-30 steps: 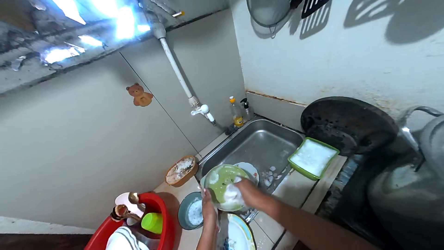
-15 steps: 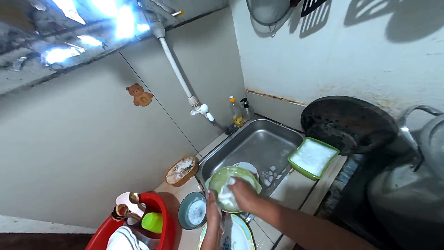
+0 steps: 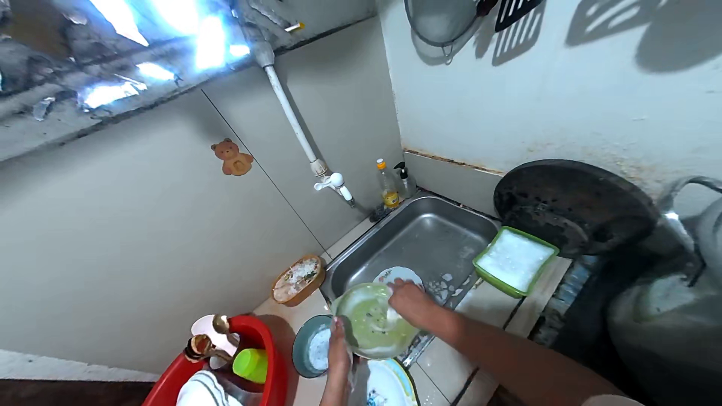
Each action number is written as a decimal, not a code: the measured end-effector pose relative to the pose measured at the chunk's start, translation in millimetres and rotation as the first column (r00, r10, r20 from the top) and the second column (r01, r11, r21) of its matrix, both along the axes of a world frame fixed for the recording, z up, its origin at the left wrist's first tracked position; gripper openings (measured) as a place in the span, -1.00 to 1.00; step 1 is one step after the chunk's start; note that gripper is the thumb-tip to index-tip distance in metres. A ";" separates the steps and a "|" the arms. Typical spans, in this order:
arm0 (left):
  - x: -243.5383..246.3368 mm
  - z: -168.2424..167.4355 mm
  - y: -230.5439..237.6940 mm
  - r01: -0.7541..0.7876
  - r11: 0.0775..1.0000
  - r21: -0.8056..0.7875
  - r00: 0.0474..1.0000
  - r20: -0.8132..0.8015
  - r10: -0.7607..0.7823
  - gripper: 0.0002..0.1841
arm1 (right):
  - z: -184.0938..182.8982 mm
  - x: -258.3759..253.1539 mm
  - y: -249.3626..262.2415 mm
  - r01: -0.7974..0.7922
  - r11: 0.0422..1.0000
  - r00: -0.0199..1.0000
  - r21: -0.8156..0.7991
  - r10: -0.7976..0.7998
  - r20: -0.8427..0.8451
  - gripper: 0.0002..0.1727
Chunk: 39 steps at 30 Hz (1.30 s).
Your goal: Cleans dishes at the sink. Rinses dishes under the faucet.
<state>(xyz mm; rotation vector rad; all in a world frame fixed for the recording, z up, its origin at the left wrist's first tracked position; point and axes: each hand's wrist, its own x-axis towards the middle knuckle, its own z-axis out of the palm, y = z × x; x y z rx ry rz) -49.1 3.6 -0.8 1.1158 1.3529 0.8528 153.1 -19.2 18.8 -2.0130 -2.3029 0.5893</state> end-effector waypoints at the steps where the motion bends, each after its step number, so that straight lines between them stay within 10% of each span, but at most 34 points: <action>1: 4.1 0.2 -5.3 0.047 0.998 -0.050 0.998 0.050 -0.044 -0.38 | -6.6 3.9 10.9 0.029 0.998 0.999 0.061 -0.031 0.028 -0.69; 5: 20.4 -1.7 -4.7 0.164 0.974 -0.155 0.984 0.092 -0.151 -0.36 | 0.4 -20.6 24.4 0.201 0.976 0.942 0.083 -0.169 -0.289 -0.54; 9: 5.8 -2.6 17.0 0.146 0.986 -0.076 0.989 0.004 -0.147 -0.30 | 5.1 -47.7 0.7 0.041 0.998 0.879 0.047 -0.013 -0.477 -0.52; 21: 6.1 1.2 27.4 -0.112 0.987 0.116 0.993 0.041 0.108 -0.41 | 13.6 -20.9 30.6 0.183 0.980 0.983 -0.084 -0.181 0.031 -0.65; 26: 15.8 -6.4 23.9 -0.086 0.995 0.053 0.996 -0.002 0.086 -0.38 | 30.9 -46.7 -0.7 0.020 0.986 0.966 -0.166 -0.062 -0.251 -0.54; 29: 25.4 -7.1 6.1 0.026 1.000 0.011 0.999 -0.039 -0.025 -0.37 | 23.4 -51.6 14.6 0.182 0.979 0.884 -0.093 -0.205 -0.420 -0.49; 35: 19.8 -3.2 17.8 -0.114 0.985 0.127 0.993 0.007 0.114 -0.41 | -12.5 -22.7 40.1 0.423 0.906 0.902 -0.006 -0.422 -0.090 -0.37; 39: 18.4 -9.3 25.2 -0.133 0.981 0.142 0.991 0.019 0.131 -0.41 | -0.1 -51.7 5.1 0.350 0.923 0.891 -0.161 -0.381 -0.245 -0.18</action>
